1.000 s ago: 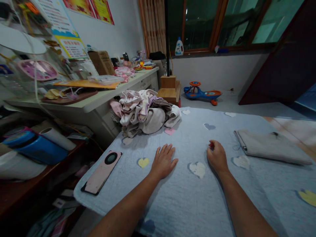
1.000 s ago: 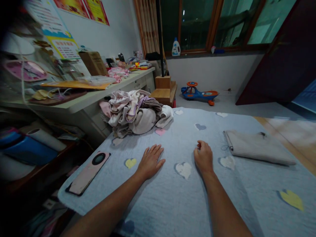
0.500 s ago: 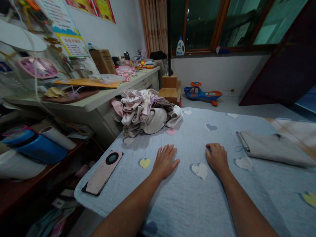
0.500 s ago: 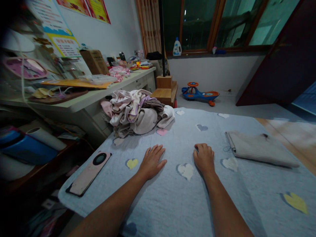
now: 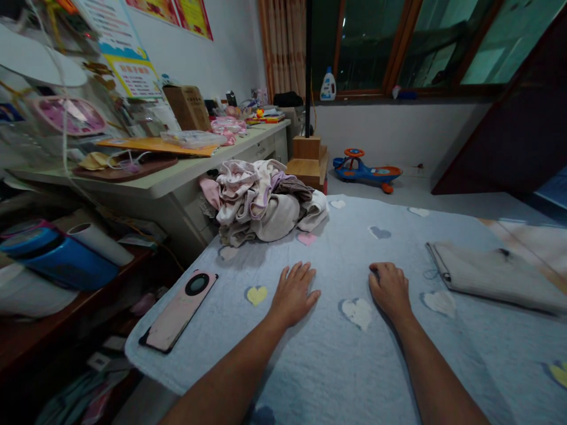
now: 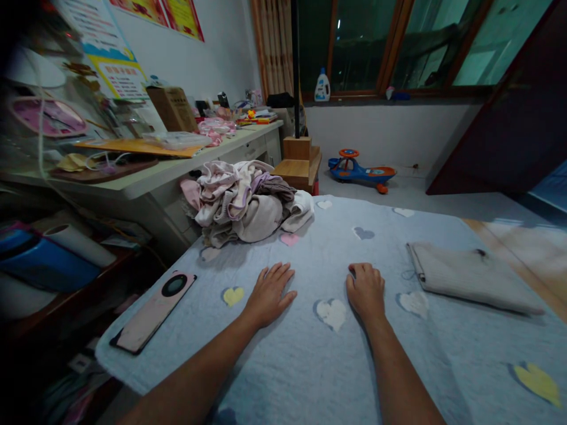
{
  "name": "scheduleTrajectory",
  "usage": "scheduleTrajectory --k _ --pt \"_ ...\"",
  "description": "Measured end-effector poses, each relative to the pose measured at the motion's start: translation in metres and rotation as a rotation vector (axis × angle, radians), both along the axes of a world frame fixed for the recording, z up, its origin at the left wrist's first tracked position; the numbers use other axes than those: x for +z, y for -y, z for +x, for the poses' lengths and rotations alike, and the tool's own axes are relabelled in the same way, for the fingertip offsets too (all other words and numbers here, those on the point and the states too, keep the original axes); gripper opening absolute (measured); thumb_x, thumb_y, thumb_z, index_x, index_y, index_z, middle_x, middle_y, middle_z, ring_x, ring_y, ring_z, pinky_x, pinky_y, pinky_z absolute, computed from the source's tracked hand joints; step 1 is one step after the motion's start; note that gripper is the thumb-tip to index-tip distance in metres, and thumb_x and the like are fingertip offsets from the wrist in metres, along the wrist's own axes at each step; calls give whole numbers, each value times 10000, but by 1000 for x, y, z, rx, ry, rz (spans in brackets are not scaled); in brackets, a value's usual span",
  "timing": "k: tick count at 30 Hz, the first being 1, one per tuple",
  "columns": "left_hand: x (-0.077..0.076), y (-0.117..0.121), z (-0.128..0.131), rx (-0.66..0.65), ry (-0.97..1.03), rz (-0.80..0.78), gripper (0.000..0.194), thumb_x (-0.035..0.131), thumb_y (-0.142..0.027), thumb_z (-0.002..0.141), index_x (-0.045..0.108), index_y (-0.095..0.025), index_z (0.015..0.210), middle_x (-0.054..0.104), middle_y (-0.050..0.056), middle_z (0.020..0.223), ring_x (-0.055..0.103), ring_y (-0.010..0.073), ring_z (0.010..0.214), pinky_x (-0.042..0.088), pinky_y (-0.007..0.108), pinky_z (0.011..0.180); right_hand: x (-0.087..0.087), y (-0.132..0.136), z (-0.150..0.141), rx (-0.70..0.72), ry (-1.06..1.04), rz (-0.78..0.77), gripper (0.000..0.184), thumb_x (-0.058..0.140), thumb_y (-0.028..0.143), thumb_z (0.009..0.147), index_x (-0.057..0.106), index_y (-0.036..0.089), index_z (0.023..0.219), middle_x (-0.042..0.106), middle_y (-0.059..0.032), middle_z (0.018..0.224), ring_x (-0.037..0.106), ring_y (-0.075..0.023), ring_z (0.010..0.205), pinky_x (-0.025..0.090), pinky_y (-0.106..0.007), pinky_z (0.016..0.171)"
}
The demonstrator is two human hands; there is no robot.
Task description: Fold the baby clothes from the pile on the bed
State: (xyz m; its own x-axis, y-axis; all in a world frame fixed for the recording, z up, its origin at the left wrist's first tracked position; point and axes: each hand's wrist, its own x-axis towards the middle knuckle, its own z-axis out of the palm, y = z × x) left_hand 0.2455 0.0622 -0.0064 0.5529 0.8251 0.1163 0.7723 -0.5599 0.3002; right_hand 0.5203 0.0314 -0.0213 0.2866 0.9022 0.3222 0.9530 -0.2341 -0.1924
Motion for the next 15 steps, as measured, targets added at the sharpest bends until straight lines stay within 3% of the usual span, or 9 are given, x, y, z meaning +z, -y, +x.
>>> scheduleTrajectory --k 6,10,15 --pt "5 -18 4 -5 87 -29 473 604 -363 868 549 -213 1313 499 85 1449 417 272 1341 315 460 1120 -2 -1 1 -4 4 4 216 503 218 903 632 186 1073 613 -89 1078 516 -255 976 346 -359 812" --pt "22 -66 19 37 142 8 407 607 -281 845 603 -163 1234 532 126 1374 487 270 1258 370 404 1079 -3 -1 0 -5 -2 10 214 502 217 906 634 185 1072 613 -86 1063 514 -256 971 347 -362 809" --pt "39 -128 50 191 203 -10 430 608 -205 806 605 -151 1232 384 154 1474 510 281 1245 385 372 1065 -4 -1 -1 -4 -6 29 202 516 206 900 635 192 1062 615 -81 1055 514 -248 969 348 -358 810"
